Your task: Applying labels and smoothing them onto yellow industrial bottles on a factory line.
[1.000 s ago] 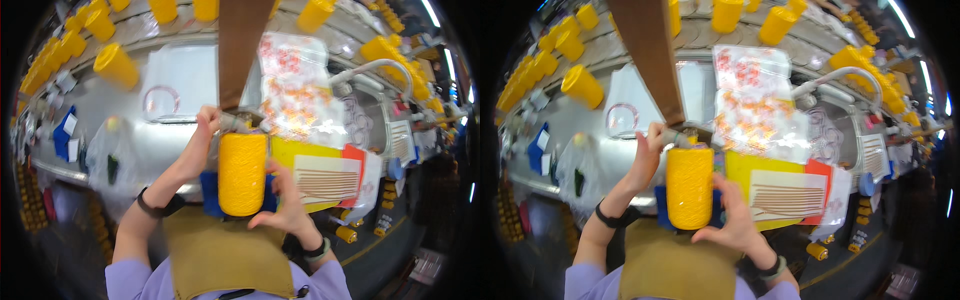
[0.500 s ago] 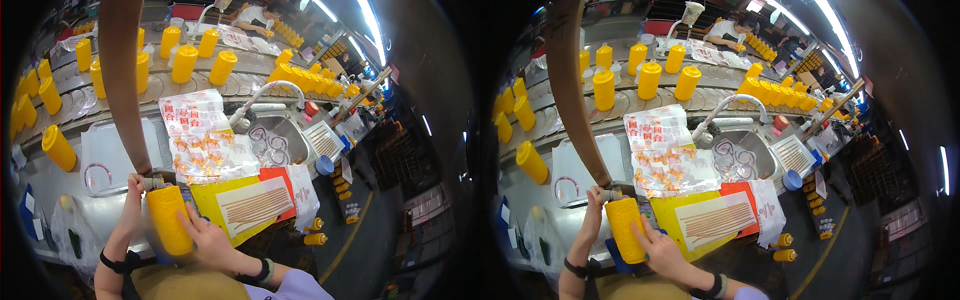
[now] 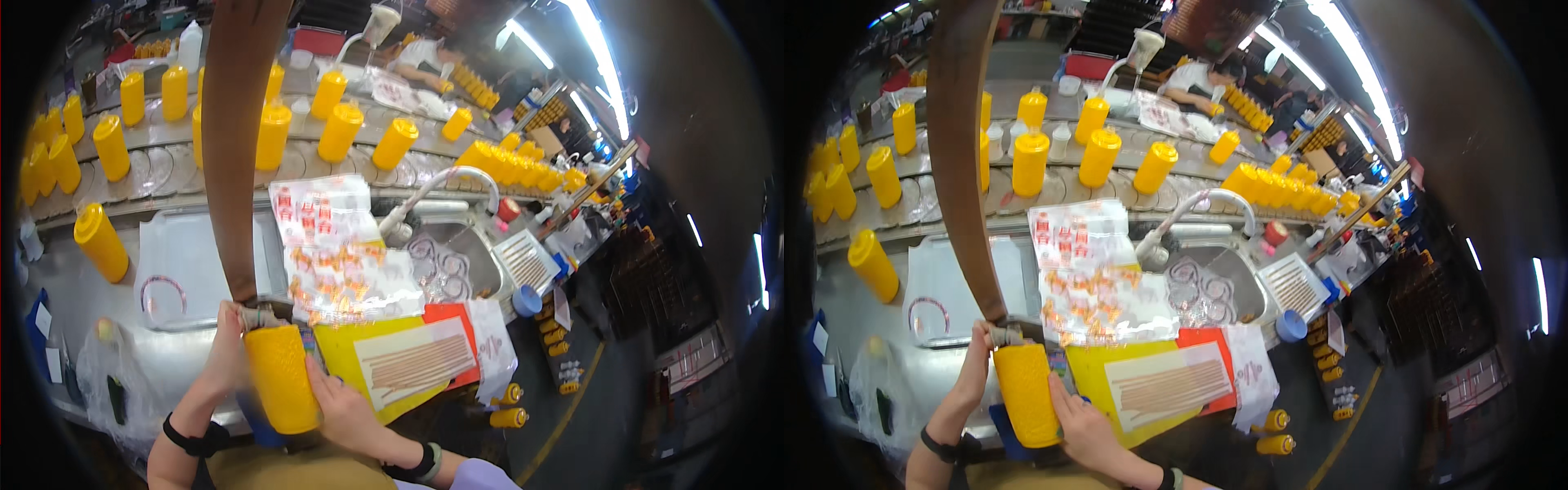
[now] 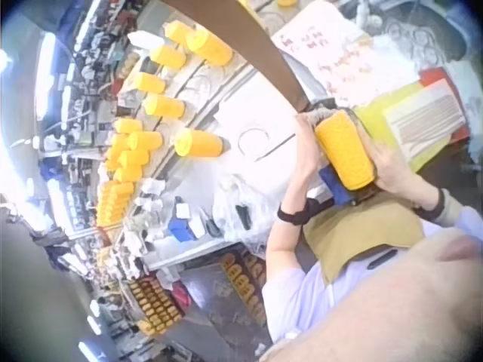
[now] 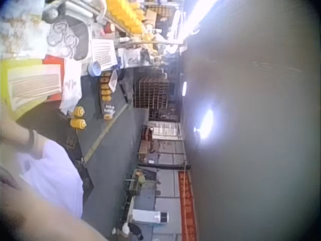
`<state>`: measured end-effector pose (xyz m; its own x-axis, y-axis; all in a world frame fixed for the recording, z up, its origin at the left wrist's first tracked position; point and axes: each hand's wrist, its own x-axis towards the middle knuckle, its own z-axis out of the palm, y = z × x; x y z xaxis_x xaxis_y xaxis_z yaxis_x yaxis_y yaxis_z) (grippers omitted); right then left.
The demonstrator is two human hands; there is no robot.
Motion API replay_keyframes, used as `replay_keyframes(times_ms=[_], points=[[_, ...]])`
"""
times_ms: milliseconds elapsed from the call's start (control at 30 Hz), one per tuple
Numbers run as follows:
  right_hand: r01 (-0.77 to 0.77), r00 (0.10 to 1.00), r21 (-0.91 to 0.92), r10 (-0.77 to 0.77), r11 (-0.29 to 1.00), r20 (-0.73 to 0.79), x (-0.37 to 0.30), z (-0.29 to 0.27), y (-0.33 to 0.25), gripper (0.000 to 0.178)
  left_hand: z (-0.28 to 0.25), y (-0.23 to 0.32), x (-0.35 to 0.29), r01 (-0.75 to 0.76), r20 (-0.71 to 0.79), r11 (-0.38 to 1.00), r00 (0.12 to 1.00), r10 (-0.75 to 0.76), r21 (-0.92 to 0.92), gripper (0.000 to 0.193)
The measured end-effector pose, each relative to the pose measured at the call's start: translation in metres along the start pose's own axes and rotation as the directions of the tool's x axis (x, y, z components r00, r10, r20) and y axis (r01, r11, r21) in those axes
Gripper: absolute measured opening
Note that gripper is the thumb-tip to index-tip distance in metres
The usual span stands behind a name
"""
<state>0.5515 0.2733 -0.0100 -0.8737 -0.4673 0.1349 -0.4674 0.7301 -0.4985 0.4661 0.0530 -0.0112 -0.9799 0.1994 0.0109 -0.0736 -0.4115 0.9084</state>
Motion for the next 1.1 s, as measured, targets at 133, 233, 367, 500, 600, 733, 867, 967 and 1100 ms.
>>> replay_keyframes(times_ms=[133, 233, 367, 500, 600, 733, 867, 967, 1100], points=[[0.080, 0.994, -0.037, -0.082, 0.996, -0.075, -0.001, -0.013, -0.008, 0.101, -0.003, -0.003, 0.002, 0.058, 0.014, 0.997, 0.998, -0.059, 0.040, 0.056], [0.138, 0.990, -0.127, -0.138, 0.982, 0.009, -0.006, -0.021, -0.015, 0.091, -0.005, -0.008, 0.001, 0.011, -0.020, 0.990, 1.000, -0.009, 0.144, 0.057], [0.043, 0.995, -0.009, -0.043, 0.999, -0.092, 0.001, -0.014, -0.013, 0.097, -0.005, -0.006, -0.003, -0.014, 0.014, 0.998, 1.000, 0.013, 0.058, 0.054], [-0.003, 1.000, -0.030, 0.002, 1.000, -0.019, 0.001, -0.013, -0.012, 0.106, -0.002, 0.003, -0.006, -0.034, 0.033, 0.981, 0.999, 0.028, 0.193, 0.055], [0.100, 0.994, -0.149, -0.093, 0.984, 0.054, -0.008, -0.019, -0.017, 0.107, 0.002, 0.007, -0.008, -0.013, -0.009, 0.961, 1.000, 0.016, 0.276, 0.053], [0.083, 0.991, -0.111, -0.094, 0.990, -0.097, -0.004, -0.015, -0.018, 0.108, 0.002, 0.006, -0.005, -0.023, 0.016, 0.974, 1.000, 0.020, 0.226, 0.053], [-0.041, 0.999, -0.075, 0.042, 0.996, 0.021, 0.003, -0.012, -0.014, 0.110, -0.002, 0.002, -0.001, -0.061, 0.065, 0.985, 0.997, 0.051, 0.162, 0.048], [0.119, 0.993, -0.198, -0.118, 0.973, 0.016, -0.006, -0.019, -0.018, 0.113, -0.004, 0.002, -0.005, -0.049, 0.046, 0.979, 0.998, 0.041, 0.196, 0.050], [0.062, 0.998, -0.043, -0.062, 0.997, -0.019, -0.009, -0.018, -0.021, 0.113, -0.002, 0.004, -0.007, -0.030, 0.006, 0.974, 1.000, 0.030, 0.224, 0.054]])
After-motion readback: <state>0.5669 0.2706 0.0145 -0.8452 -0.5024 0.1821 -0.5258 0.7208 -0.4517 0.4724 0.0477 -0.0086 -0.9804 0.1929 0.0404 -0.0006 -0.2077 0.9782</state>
